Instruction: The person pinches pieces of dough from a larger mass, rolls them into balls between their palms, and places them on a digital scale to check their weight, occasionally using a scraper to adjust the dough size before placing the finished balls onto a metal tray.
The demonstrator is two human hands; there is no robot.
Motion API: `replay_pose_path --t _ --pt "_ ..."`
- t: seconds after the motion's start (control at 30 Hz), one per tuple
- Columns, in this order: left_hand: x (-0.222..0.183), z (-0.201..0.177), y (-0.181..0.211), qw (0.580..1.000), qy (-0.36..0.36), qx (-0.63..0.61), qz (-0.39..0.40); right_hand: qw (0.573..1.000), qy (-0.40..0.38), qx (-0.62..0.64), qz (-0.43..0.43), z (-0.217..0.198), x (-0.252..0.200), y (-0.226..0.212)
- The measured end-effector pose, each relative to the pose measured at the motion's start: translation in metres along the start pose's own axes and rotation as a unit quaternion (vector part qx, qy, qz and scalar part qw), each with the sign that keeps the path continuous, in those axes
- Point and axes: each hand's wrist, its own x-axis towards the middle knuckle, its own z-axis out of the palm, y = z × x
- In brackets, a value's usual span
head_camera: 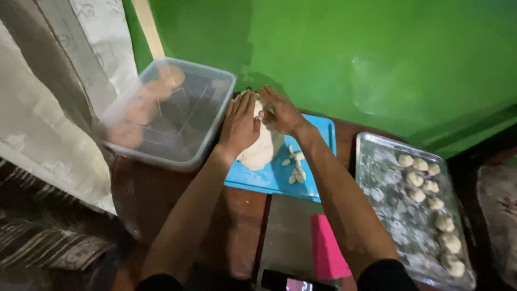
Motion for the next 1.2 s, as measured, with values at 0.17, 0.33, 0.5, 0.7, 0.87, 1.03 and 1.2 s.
replay_pose_path --t 0.17,0.33,0.5,0.7,0.87,1.03,1.2 --pt "0.005 0.02 -0.013 0.998 -0.048 -0.033 -0.025 0.997 -0.057 0.051 0.009 0.014 0.015 0.017" --pt "0.0 0.028 -0.011 1.0 -0.005 0.017 -0.02 0.999 -0.044 -0.031 0.009 0.025 0.018 0.028" --pt "0.0 0.033 -0.008 0.998 0.03 0.054 -0.015 0.996 -0.046 -0.072 0.01 0.023 0.018 0.027" --pt "0.003 0.051 -0.006 0.992 0.046 0.114 -0.026 0.991 -0.024 -0.019 0.127 0.017 -0.011 0.039" --pt "0.007 0.061 -0.011 0.989 0.065 0.128 -0.036 0.899 0.062 0.389 0.19 0.01 -0.054 0.026" --pt "0.013 0.056 -0.018 0.99 0.07 0.119 -0.025 0.793 0.119 0.548 0.237 -0.036 -0.121 -0.033" --pt "0.011 0.03 -0.024 0.894 0.133 -0.427 0.009 0.607 0.145 0.728 0.283 -0.054 -0.174 -0.054"
